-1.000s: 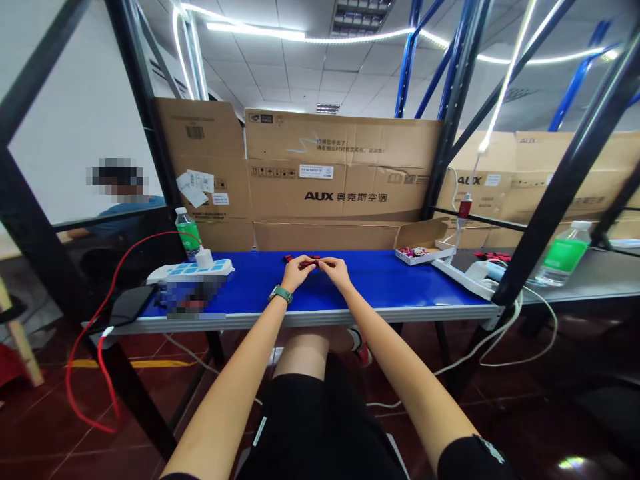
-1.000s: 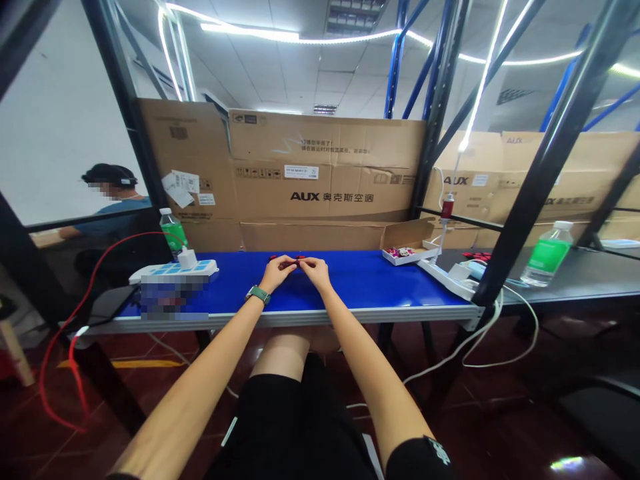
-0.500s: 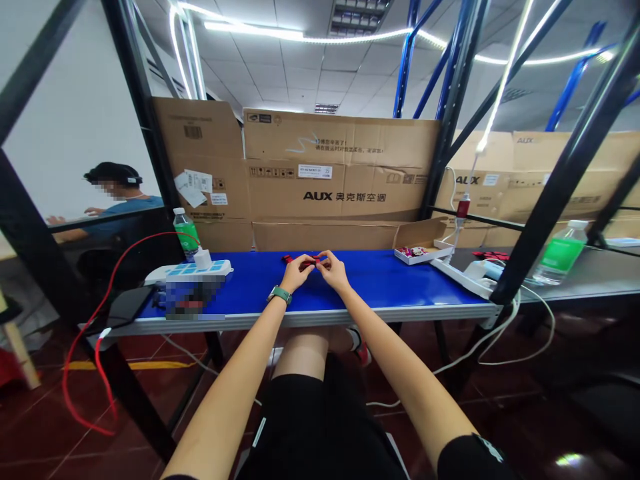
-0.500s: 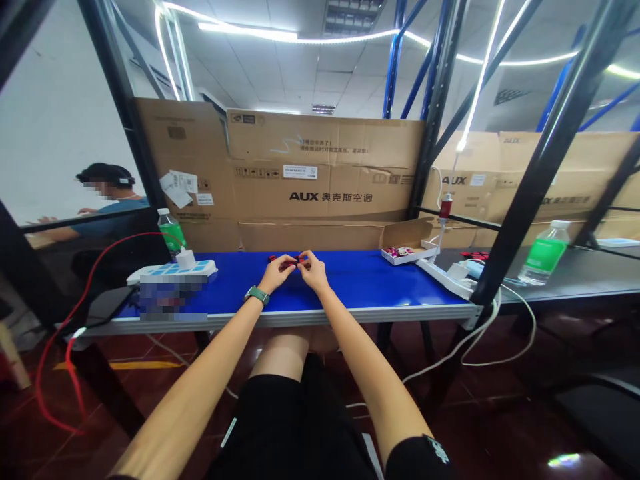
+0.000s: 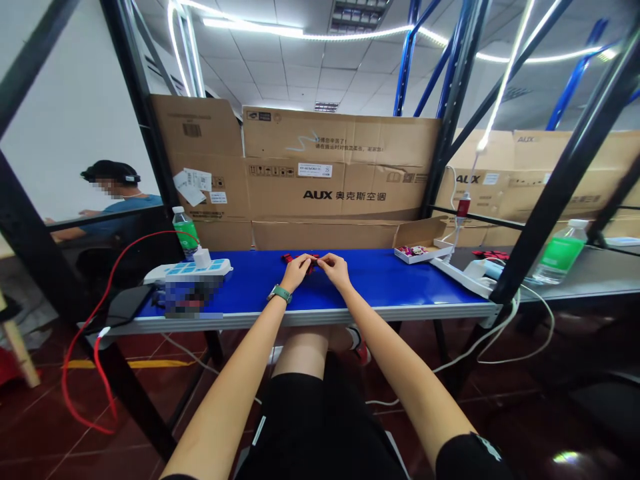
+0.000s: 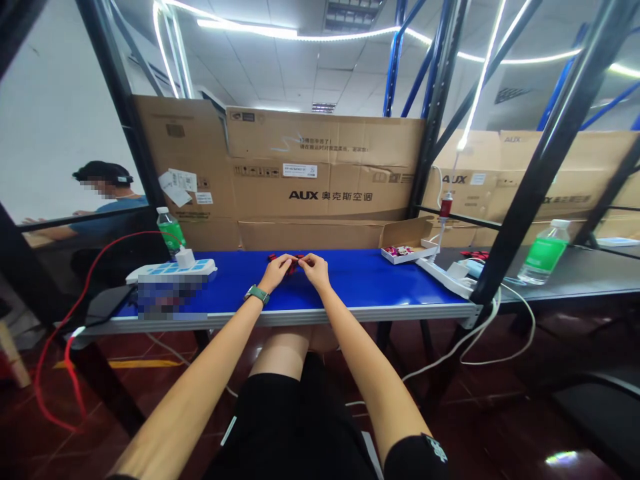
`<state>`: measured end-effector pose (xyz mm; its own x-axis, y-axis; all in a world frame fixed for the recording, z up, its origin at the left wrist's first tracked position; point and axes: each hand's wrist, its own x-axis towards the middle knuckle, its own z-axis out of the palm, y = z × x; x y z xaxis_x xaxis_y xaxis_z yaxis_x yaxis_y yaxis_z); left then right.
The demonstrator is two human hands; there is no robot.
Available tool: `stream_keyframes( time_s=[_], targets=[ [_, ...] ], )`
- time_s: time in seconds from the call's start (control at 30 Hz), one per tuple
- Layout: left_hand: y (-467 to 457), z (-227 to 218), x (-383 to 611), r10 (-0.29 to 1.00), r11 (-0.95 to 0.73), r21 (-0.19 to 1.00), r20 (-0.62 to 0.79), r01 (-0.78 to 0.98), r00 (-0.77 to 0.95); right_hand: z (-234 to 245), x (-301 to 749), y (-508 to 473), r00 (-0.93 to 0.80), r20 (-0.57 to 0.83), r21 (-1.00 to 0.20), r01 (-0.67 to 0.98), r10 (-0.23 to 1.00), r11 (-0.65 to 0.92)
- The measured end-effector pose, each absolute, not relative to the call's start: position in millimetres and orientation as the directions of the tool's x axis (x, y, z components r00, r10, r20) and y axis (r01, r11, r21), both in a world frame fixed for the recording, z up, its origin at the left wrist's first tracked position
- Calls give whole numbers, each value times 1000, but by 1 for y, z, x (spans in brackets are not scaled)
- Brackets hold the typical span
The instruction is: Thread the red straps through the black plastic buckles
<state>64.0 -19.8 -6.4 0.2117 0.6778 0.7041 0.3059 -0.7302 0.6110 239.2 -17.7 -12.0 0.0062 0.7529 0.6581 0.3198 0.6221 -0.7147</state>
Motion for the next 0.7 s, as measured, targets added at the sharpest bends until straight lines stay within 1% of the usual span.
stream_keyframes(
  time_s=[0.1,0.2,0.33,0.43,0.53,0.6,0.7],
  targets=[
    [-16,-9,63,689,-721,635,697,278,197,-15,239,-11,55,604,-784,221,795,580],
    [-14,-14,63,711,-703,670,672,238,207,-19,237,-4,85,514,-856,109,853,505],
    [-11,-19,62,730,-682,686,660,252,179,-20,235,-3,91,447,-894,40,890,445],
    [-11,-18,61,746,-650,686,658,328,101,-17,233,-10,42,417,-909,16,908,416],
    [-14,-13,62,737,-634,675,675,378,31,-13,230,-20,-66,378,-924,-82,923,372],
    [-18,-10,62,711,-650,648,703,398,19,-11,228,-25,-142,345,-932,-165,928,322],
    [-23,-7,64,672,-687,595,738,417,53,-10,226,-29,-211,295,-936,-261,932,237]
  ],
)
